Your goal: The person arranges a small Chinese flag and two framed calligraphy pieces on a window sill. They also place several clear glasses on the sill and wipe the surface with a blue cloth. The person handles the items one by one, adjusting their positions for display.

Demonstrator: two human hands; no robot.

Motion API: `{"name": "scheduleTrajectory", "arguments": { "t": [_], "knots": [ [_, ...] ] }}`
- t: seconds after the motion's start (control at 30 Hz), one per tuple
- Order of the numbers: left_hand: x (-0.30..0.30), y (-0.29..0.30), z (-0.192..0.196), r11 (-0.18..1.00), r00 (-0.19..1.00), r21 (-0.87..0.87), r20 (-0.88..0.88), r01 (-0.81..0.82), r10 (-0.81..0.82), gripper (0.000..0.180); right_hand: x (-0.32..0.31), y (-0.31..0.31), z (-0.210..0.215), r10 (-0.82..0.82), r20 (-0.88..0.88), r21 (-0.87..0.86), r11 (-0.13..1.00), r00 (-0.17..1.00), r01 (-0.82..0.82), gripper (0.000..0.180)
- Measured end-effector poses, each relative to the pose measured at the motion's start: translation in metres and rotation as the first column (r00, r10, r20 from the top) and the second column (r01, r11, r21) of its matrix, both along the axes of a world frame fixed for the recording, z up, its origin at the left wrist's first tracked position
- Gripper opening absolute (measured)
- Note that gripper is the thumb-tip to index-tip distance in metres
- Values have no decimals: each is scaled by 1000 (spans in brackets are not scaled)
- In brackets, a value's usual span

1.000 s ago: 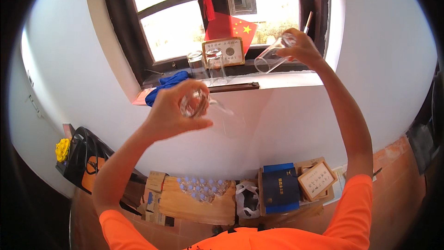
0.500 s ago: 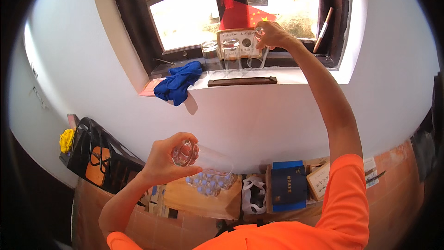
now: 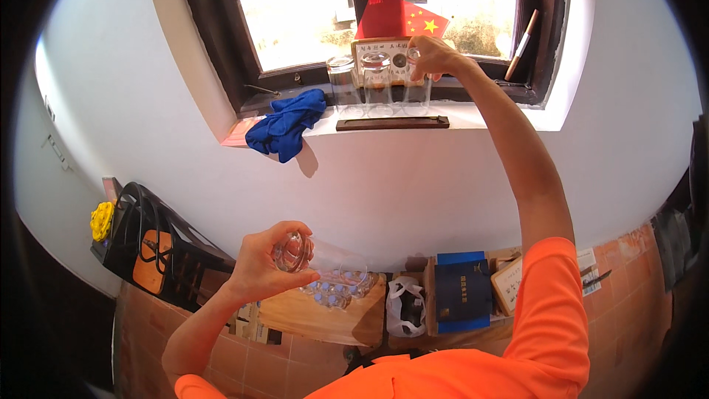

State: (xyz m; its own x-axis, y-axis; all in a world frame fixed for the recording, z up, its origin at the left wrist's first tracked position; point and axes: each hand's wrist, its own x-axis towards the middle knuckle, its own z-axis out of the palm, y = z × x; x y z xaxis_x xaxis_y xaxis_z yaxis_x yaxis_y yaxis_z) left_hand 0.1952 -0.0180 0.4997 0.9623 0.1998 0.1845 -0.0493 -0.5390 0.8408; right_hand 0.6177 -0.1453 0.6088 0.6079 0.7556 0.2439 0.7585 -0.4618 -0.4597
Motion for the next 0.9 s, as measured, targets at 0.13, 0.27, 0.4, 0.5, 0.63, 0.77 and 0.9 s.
{"name": "scheduleTrajectory", "arguments": {
  "t": [0.13,0.27,0.4,0.5,0.63,0.77,0.9],
  "knots": [
    [1,2,-4,1000,1000,7,11,-1,1,45,4,4,-1,-7,-23,-38,999,1000,6,71],
    [-2,4,-11,1000,1000,-17,4,-9,9,44,6,11,-3,-3,-8,-19,1000,1000,3,69],
    [-1,4,-13,1000,1000,-14,-1,-18,18,44,8,15,-6,4,26,4,1000,1000,-4,73],
    [-1,5,-15,1000,1000,16,1,-24,24,44,8,14,-6,-1,30,-23,1000,1000,2,76],
    [0,6,-18,1000,1000,14,-10,-26,26,43,13,13,-8,14,41,-58,998,999,-11,79],
    [2,5,-20,1000,999,-5,-27,-21,21,44,14,11,-13,30,61,-13,999,998,-30,84],
    [6,6,-22,998,1000,62,-18,-11,12,45,7,1,-8,50,40,3,999,998,-50,85]
  ]
}}
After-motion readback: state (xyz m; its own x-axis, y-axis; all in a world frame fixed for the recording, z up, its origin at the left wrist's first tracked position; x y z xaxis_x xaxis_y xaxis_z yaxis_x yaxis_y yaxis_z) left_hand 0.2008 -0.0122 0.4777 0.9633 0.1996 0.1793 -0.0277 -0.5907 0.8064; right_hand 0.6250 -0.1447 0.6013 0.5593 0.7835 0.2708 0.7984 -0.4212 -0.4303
